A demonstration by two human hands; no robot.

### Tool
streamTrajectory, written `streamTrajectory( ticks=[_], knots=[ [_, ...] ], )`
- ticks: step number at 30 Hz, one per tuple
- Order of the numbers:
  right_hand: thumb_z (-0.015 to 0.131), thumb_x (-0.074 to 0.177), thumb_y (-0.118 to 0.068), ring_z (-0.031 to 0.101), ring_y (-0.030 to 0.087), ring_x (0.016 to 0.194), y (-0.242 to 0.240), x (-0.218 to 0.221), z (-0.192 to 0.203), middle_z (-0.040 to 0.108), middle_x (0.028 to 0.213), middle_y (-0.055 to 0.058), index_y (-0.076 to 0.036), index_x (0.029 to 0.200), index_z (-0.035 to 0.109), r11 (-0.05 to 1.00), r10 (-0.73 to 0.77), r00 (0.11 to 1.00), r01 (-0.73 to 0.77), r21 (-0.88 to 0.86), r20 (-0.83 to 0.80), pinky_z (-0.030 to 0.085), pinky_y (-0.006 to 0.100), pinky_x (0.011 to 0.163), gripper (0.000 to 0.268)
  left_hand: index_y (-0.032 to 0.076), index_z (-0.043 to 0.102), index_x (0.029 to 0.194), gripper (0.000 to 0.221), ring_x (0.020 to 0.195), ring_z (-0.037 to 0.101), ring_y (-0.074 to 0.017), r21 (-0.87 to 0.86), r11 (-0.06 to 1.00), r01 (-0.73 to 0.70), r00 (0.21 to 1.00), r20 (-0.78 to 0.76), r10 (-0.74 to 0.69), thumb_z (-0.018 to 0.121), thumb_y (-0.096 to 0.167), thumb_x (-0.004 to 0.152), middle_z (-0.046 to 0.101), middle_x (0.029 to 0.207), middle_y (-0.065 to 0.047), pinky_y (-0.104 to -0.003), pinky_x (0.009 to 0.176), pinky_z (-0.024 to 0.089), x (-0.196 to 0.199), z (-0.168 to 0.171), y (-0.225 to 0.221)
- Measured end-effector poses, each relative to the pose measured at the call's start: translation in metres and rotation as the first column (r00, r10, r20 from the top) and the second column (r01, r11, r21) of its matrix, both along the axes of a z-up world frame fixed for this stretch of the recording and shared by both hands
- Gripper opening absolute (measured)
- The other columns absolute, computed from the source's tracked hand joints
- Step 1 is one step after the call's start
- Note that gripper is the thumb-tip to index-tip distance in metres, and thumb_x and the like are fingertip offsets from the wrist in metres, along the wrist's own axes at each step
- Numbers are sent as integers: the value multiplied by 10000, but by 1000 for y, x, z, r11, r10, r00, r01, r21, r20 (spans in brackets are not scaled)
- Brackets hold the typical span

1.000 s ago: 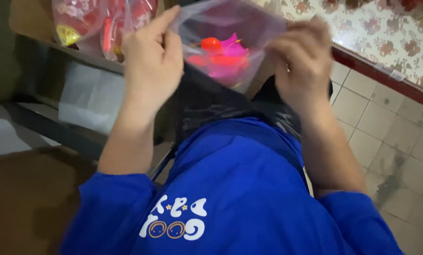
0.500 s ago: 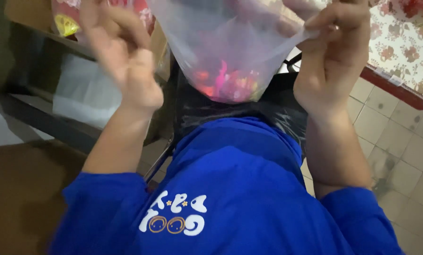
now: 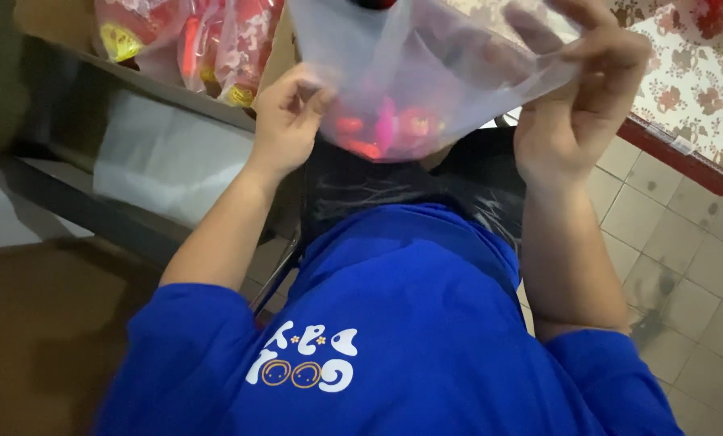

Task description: The person assembles toy components by attaching a plastic handle and a small battery-operated light to a decorative toy, then places the assembled item into a clear plastic bag and puts it in a box.

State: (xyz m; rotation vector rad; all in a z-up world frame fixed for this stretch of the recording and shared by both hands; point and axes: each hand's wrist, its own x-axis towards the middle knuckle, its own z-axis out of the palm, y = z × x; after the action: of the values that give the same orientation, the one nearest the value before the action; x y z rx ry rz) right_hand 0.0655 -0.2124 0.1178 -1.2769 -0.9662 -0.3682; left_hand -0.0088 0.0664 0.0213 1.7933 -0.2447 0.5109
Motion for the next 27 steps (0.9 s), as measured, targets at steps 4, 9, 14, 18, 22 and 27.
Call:
streamTrajectory(
  ticks=[4, 9, 14, 18, 22, 27],
  knots=[
    [572, 566, -30, 561, 677, 1502, -8, 23, -55, 396, 1648, 364, -294, 1648, -36, 781, 251, 538, 379, 497, -805, 668, 773, 985, 1270, 91, 621, 982, 312, 869, 659, -156, -88, 994, -60, 997, -60, 55, 576, 384, 1080, 652, 930, -39, -280, 791, 534, -16, 4, -6],
    [803, 647, -477, 304, 351, 1654, -11, 22, -139, 292, 1741, 181, -269, 1681, 68, 878, 396, 745, -479, -17, -537, 255, 522, 1365, 1285, 70, 512, 1004, 338, 744, 736, -226, -317, 942, -113, 986, -154, 66, 535, 402, 1065, 753, 966, -145, -271, 551, 610, -25, 5, -3],
    [697, 925, -512, 499, 346, 1430, 19, 19, -143, 533, 1490, 166, -91, 1402, 552, 833, 94, 934, -264, -485, -346, 403, 535, 1212, 653, 142, 531, 953, 296, 843, 623, -132, -242, 938, -249, 964, -159, 215, 544, 415, 1067, 656, 911, -35, -258, 804, 509, -21, -14, 12],
    [835, 951, -232, 607, 150, 760, 23, 32, -167, 694, 806, 14, -76, 784, 729, 818, -125, 960, -43, -573, -251, 473, 351, 743, 252, 148, 531, 924, 344, 768, 587, -111, -157, 930, -333, 942, -98, 320, 536, 459, 1070, 604, 834, 12, -265, 734, 498, -23, -27, 26],
    [858, 875, -206, 610, 50, 809, 13, 23, -172, 673, 834, -55, -131, 900, 727, 956, -116, 773, -85, -282, -623, 508, 226, 749, 153, 74, 445, 1037, 288, 873, 797, -342, -378, 900, -218, 969, -194, 153, 536, 344, 1076, 751, 941, -258, -397, 811, 678, -29, -33, 25],
    [762, 914, -438, 654, 240, 1201, 10, 20, -139, 658, 1256, 88, -81, 1288, 615, 880, 174, 779, -397, -259, -603, 582, 385, 1050, 538, 75, 537, 1009, 309, 858, 807, -303, -332, 909, -251, 960, -203, 191, 510, 375, 1076, 768, 974, -195, -366, 784, 689, -29, -37, 22]
  ],
)
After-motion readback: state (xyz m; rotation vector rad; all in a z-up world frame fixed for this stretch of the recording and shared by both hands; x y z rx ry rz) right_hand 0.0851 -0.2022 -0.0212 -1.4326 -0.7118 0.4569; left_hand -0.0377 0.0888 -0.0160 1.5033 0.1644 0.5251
